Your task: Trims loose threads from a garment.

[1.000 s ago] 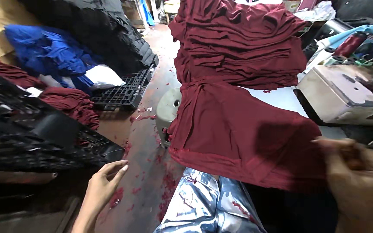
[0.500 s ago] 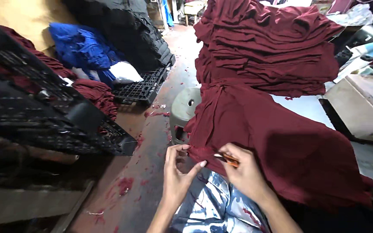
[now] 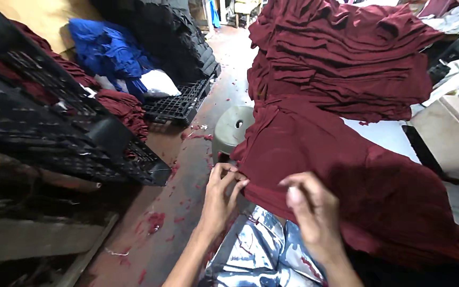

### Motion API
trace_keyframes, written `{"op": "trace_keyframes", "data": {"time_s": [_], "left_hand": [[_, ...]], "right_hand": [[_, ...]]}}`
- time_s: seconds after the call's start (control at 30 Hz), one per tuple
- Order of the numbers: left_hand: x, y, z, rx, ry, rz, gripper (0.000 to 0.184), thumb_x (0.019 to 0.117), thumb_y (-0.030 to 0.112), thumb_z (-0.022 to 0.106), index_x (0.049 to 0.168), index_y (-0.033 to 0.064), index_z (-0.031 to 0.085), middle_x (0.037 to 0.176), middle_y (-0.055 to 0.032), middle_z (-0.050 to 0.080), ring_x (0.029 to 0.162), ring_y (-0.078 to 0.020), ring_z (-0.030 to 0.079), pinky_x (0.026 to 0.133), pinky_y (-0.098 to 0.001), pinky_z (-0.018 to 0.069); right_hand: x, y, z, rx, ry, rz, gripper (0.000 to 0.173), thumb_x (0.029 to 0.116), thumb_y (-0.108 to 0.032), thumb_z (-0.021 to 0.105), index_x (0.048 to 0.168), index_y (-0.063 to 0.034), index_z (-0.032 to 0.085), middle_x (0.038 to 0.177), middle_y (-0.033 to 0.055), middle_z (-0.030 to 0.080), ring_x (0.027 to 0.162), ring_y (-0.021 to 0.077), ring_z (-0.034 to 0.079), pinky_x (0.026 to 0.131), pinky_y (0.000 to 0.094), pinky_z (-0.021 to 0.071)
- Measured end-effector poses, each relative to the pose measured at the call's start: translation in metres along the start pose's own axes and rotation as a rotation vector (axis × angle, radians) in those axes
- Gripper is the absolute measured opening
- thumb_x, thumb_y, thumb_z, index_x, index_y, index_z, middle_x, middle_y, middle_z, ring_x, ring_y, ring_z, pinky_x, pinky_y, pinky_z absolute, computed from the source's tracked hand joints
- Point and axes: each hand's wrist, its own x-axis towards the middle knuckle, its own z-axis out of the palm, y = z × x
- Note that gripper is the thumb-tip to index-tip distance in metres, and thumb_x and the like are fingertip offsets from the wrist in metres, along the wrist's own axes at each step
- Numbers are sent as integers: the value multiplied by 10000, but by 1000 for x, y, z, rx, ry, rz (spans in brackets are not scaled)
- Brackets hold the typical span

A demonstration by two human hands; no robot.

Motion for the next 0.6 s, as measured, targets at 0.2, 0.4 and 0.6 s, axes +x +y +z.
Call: {"op": "trace_keyframes", "data": {"time_s": [0.2, 0.4, 0.6], "left_hand": [[10, -1, -34, -454, 46, -426, 124, 976, 113, 586, 922, 144, 694, 1071, 50, 659, 911, -41, 633, 779, -208, 550], [10, 13, -34, -678, 90, -588, 180, 975, 43, 575, 896, 129, 712, 1017, 30, 682, 872, -63, 635, 808, -228, 556], [11, 16, -38, -686, 85, -569, 188, 976, 58, 581, 887, 145, 722, 1037, 38, 677, 905, -58, 633, 827, -225, 551]], "right_hand": [[-4, 32, 46, -469, -47, -87, 356, 931, -401, 664, 814, -67, 706, 725, 23, 633, 589, 128, 592, 523, 321, 497], [4, 28, 69, -620, 7, -238, 359, 906, -383, 667, 752, -59, 681, 677, 34, 588, 538, 157, 591, 448, 313, 470], [13, 34, 77, -694, 51, -254, 377, 930, -310, 625, 630, -82, 615, 595, 20, 541, 459, 151, 538, 389, 308, 407]]}}
